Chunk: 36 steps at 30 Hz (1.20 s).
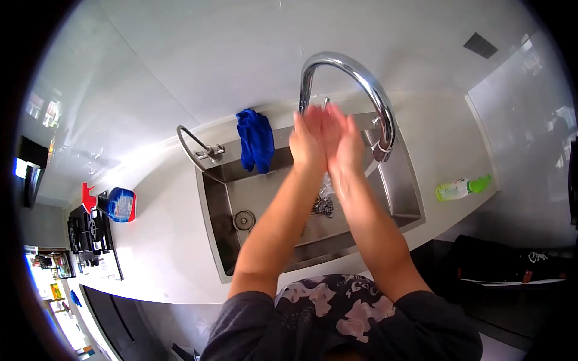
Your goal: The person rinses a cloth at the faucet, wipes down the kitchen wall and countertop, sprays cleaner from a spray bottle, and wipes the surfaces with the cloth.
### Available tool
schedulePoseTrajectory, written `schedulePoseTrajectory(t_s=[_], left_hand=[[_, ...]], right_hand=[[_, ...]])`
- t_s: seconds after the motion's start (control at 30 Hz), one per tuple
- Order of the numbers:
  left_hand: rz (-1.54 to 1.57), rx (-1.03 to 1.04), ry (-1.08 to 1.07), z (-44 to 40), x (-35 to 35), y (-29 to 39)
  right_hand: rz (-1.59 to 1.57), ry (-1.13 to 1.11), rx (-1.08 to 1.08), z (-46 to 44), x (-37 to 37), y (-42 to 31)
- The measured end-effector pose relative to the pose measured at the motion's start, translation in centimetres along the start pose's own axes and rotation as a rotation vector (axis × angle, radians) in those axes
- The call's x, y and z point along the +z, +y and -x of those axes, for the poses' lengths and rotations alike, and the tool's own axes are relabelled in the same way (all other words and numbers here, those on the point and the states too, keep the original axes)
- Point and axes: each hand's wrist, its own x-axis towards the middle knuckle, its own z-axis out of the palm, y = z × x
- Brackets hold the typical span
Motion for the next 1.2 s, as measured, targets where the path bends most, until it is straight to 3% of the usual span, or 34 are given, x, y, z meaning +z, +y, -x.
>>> schedulePoseTrajectory(t_s=[0.1,0.2,0.27,0.33,0.43,0.53,0.6,0.63,0.67,0.73,0.8,0.87,0.9,0.97,1.0,1.07,1.2], left_hand=[[0.035,0.020,-0.116,-1.6,3.8,4.8],[0.013,0.011,-0.150,-1.2,3.9,5.6],[-0.111,-0.023,-0.061,-0.7,1.8,4.6],[-0.375,0.104,0.035,-1.3,-1.1,2.8],[-0.432,0.175,0.118,-4.7,-4.9,-1.0],[-1.060,0.690,0.020,-10.0,-7.2,-5.7],[-1.237,0.429,0.089,-9.7,-4.2,-3.0],[-1.143,0.566,0.114,-10.2,-2.7,-2.5],[-1.086,0.555,0.093,-10.7,-0.9,-1.1],[-0.977,0.724,-0.099,-10.3,3.4,2.2],[-1.074,0.699,-0.167,-8.3,7.3,5.4],[-1.579,1.156,-0.574,-5.2,11.0,8.1],[-1.584,1.157,-0.582,-4.6,11.5,8.1],[-1.490,1.487,-1.094,-3.4,12.0,8.0],[-1.661,1.590,-1.181,-2.3,12.5,7.6],[-1.709,1.800,-1.350,-0.2,12.4,6.6],[-1.721,1.722,-1.544,-0.3,12.8,7.4]], right_hand=[[-0.074,-0.082,0.002,-1.2,5.9,-1.2],[-0.087,-0.183,-0.005,-1.5,4.2,-0.7],[-0.062,-0.154,0.005,-0.8,1.6,0.2],[0.053,0.014,0.040,0.1,-1.7,1.1],[0.048,0.159,0.102,0.6,-7.6,1.4],[0.089,0.275,0.089,2.1,-10.0,-0.5],[0.161,0.253,0.061,3.3,-11.9,-1.7],[0.165,0.247,0.047,3.7,-12.6,-2.5],[0.158,0.250,0.050,4.1,-13.1,-3.1],[0.147,0.263,0.060,4.4,-13.8,-3.9],[0.006,0.202,0.063,4.5,-14.7,-4.0],[0.027,0.185,0.060,4.3,-14.3,-3.8],[-0.012,0.219,0.088,4.1,-13.8,-3.7],[-0.058,0.247,0.112,3.6,-12.7,-3.2],[-0.128,0.258,0.127,3.7,-12.1,-3.1],[-0.196,0.274,0.147,4.1,-11.4,-3.3],[-0.249,0.261,0.130,3.9,-11.0,-3.6]])
